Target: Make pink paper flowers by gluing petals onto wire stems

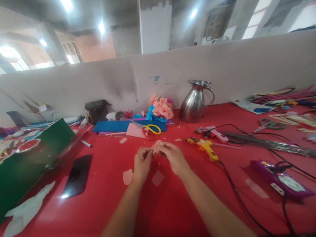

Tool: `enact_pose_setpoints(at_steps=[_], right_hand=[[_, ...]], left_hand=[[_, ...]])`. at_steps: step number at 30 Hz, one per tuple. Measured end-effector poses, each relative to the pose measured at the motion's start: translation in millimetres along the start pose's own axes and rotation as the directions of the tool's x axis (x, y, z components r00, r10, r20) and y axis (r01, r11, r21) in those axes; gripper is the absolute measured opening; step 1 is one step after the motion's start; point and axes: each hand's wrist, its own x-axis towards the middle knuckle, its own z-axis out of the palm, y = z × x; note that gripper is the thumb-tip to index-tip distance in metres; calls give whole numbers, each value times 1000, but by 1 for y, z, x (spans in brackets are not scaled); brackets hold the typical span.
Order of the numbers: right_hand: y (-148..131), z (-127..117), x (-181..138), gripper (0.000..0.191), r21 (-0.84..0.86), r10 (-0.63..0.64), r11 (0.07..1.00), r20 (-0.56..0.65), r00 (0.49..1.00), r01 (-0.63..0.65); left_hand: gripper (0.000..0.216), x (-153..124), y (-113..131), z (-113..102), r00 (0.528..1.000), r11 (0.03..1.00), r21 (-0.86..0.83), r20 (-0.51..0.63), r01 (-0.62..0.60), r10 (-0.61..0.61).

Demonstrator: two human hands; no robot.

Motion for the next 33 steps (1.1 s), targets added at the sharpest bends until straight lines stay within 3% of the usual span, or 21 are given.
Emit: enact_pose_setpoints(at_steps=[14, 33], right_hand=[[-1, 0, 0, 9, -4, 3, 1000, 0, 1000, -3], [3, -2, 2, 19, -54, -36, 998, -18, 999, 35]], left_hand=[[16, 0, -3, 0, 999, 1000, -5, -18, 29, -29], [16, -4, 4, 0, 991, 985, -107, 15, 134, -134]])
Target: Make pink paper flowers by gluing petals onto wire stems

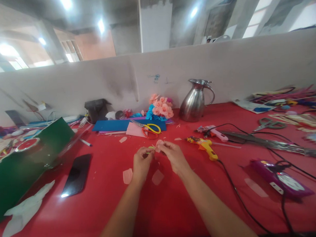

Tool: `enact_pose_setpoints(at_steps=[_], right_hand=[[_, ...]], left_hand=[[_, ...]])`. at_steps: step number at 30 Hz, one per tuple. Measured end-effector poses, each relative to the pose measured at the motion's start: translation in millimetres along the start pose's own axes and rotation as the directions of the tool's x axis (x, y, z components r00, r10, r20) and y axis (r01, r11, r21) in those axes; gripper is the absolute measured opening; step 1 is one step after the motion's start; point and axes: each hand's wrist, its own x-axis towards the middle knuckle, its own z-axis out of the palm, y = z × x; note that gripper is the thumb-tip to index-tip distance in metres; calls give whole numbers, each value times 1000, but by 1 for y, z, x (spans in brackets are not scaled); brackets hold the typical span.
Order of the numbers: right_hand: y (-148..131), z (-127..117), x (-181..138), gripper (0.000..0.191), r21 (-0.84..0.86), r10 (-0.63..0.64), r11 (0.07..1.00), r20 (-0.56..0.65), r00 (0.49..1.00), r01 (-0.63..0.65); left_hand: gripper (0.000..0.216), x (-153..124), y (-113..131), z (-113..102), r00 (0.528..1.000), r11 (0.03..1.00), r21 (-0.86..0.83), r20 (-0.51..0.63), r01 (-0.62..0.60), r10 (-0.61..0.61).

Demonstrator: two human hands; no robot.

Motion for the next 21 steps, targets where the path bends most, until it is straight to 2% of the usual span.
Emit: enact_pose_setpoints(at_steps=[8, 14, 18, 21], right_hand=[[-1, -1, 0, 16, -14, -7, 1000, -1, 1000, 7], [-3, 0, -1, 15, -16, -10, 1000, 3, 1000, 10], [-4, 0, -1, 13, -33, -4, 999, -7, 1000, 4], [-4, 0, -1, 13, -35, 1, 999, -3, 1000, -1]], left_hand=[[20, -2, 6, -1, 988, 976, -162, 65, 148, -139], [22, -1, 8, 0, 965, 931, -259, 111, 257, -236], [26, 1, 5, -2, 948, 882, -349, 96, 317, -303], [26, 2, 4, -3, 928, 845, -385, 150, 371, -340]])
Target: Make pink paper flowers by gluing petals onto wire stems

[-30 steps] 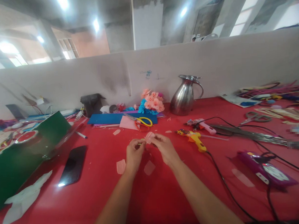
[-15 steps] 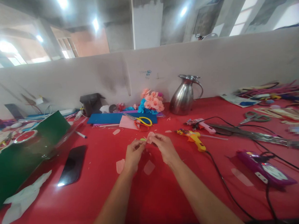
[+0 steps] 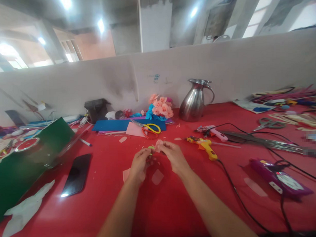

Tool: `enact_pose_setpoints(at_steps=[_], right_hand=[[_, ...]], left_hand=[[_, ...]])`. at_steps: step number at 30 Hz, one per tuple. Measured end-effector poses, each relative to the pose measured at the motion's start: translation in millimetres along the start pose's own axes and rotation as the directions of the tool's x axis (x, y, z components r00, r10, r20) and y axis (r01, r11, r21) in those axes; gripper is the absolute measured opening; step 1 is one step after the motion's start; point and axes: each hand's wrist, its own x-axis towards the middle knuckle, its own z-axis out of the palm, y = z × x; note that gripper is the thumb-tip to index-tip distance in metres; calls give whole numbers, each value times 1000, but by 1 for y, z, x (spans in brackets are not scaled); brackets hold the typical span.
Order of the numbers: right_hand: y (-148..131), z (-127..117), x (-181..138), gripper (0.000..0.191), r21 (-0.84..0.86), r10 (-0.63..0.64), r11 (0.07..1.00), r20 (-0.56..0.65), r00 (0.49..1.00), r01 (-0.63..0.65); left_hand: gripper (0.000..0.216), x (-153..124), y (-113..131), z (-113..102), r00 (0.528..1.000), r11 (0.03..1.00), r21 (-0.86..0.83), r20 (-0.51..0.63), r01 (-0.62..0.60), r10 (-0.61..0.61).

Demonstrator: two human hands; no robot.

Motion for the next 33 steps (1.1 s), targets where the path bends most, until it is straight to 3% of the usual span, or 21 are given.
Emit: enact_pose_setpoints(at_steps=[4, 18, 33], right_hand=[[0, 1, 0, 11, 12, 16, 1000, 5, 1000, -16], [4, -1, 1, 17, -60, -14, 998, 2, 1000, 15], [2, -1, 0, 13, -3, 11, 1000, 65, 998, -11]], left_hand=[[23, -1, 0, 0, 999, 1000, 16, 48, 17, -17], [23, -6, 4, 5, 999, 997, 77, 33, -2, 0], [22, -4, 1, 5, 992, 984, 129, 18, -125, 123]])
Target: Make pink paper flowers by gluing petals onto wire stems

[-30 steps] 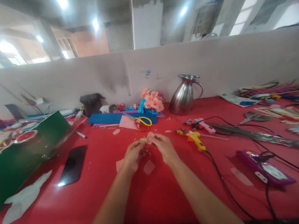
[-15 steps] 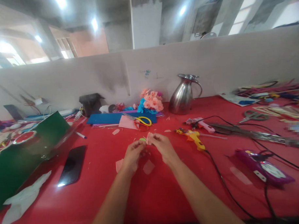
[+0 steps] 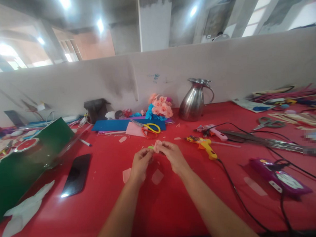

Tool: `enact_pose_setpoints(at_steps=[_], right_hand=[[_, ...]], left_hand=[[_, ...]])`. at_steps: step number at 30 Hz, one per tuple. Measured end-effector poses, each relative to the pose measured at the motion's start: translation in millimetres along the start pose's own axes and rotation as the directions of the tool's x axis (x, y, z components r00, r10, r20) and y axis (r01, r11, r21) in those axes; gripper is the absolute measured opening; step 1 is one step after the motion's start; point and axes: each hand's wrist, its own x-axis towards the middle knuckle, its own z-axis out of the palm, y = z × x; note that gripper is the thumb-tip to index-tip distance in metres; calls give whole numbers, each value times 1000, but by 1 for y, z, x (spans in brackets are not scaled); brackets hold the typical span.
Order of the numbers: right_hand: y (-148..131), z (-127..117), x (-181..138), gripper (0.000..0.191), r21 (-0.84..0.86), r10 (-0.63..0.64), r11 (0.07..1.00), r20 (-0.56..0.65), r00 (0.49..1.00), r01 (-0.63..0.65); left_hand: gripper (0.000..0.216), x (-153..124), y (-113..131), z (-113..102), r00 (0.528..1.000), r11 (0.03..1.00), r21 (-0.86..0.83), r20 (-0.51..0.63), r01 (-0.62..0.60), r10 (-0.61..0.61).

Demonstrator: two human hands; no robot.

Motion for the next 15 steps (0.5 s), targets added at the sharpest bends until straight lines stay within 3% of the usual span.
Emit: enact_pose_setpoints(at_steps=[15], right_hand=[[-3, 2, -2, 13, -20, 22, 1000, -9, 1000, -22]], left_hand=[[24, 4, -5, -1, 995, 996, 11, -39, -89, 89]])
